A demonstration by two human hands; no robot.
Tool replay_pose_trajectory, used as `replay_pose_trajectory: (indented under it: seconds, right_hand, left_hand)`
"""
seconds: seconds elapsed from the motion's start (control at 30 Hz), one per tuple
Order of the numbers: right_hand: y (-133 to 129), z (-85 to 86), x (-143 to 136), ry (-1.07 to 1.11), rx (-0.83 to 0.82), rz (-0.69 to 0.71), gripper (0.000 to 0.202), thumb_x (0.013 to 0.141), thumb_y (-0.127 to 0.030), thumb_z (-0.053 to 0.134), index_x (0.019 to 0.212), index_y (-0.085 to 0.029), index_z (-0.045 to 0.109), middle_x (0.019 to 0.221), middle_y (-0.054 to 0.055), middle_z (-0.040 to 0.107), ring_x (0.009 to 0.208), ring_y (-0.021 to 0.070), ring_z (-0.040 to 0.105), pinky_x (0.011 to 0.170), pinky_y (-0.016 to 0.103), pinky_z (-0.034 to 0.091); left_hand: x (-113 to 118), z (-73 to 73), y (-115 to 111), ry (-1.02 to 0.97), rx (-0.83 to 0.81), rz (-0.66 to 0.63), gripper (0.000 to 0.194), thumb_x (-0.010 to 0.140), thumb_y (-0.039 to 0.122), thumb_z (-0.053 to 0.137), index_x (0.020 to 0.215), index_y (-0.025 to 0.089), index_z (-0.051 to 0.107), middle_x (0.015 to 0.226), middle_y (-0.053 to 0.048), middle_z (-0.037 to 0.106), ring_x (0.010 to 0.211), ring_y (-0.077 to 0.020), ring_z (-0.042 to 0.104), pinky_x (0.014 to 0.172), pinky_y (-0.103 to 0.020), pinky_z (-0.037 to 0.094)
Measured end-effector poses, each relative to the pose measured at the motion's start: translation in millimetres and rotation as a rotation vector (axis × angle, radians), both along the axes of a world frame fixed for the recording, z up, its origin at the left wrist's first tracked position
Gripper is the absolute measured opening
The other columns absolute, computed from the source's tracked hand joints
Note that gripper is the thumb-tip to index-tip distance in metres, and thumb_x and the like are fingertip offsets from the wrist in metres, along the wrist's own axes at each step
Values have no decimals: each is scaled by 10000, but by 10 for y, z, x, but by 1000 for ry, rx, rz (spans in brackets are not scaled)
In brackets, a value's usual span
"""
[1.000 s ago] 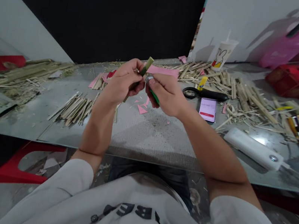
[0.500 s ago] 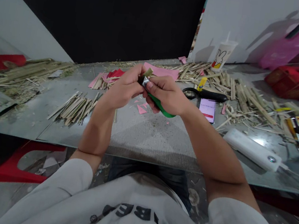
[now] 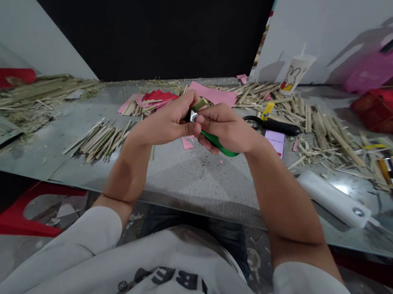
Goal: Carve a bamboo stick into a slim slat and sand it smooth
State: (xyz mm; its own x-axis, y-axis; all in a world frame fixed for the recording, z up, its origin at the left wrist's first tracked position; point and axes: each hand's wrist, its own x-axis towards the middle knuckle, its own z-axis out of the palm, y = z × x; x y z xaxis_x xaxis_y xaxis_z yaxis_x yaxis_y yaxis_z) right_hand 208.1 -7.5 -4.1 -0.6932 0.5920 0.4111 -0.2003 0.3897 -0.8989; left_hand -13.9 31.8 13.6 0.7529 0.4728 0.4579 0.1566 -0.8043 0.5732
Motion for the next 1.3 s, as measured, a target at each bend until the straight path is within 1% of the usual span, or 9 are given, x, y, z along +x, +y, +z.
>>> replay_pose_trajectory:
  seconds: [0.17,0.33,0.43,0.57,0.7,0.8,0.93,1.17,1.3]
  right_hand:
    - [-6,9,-4,-23,-21,-45,486,1134,-549,740,826,-202,597,619,-14,620,422,102,516,370,227,410]
    - [-3,11,-32,-25,-24,-105,507,1103,-591,767,803,-223,590,591,-19,605,407,115,510,353,252,387]
    - [-23,28,-69,2,-3,-180,533,1091,-611,775,768,-242,565,559,-27,577,391,121,486,343,270,374]
    - [-44,46,-92,72,88,-306,530,1119,-609,734,772,-240,582,543,-30,563,394,118,470,363,269,379]
    - [-30,33,-68,14,35,-173,522,1122,-568,742,763,-241,550,536,-33,559,383,118,481,356,261,363]
    - [-9,20,-47,-15,-29,-89,491,1108,-534,771,777,-227,579,549,-32,567,385,112,487,350,249,365]
    - [18,13,-25,-21,-63,-60,484,1105,-523,775,781,-216,589,551,-37,543,379,107,491,344,239,372]
    - [15,-9,-119,26,-44,-174,552,1074,-622,787,758,-243,541,519,-48,547,341,110,458,321,254,348]
    - [-4,-49,-224,67,-19,-335,530,1074,-588,791,739,-249,560,509,-45,532,359,114,442,328,269,353]
  left_hand:
    - [36,-21,0,-25,-6,3,726,922,955,638,991,268,415,922,3,478,789,-169,428,701,-341,376]
    - [64,4,-41,-33,-39,66,732,915,984,589,978,264,470,911,-14,526,807,-194,482,725,-358,398]
    - [101,6,-59,-79,-60,90,736,901,983,614,967,261,488,905,-18,563,820,-200,518,756,-367,437]
    - [130,1,-72,-124,-112,126,732,929,987,554,984,260,494,876,-14,562,853,-210,567,800,-365,472]
    - [74,23,-73,-69,-98,103,737,878,963,682,972,262,473,908,-7,534,816,-191,500,749,-360,425]
    - [36,37,-69,-34,-102,76,710,890,921,728,981,264,476,919,-3,515,800,-183,461,722,-360,394]
    - [58,29,-64,-16,-92,75,666,905,851,787,974,262,483,923,-5,523,822,-187,474,744,-370,396]
    - [73,40,-89,-76,-82,134,616,963,810,752,979,270,455,910,-10,514,836,-208,479,788,-390,401]
    - [33,59,-54,-81,-69,154,604,976,801,740,976,270,452,935,-19,528,865,-215,493,803,-391,405]
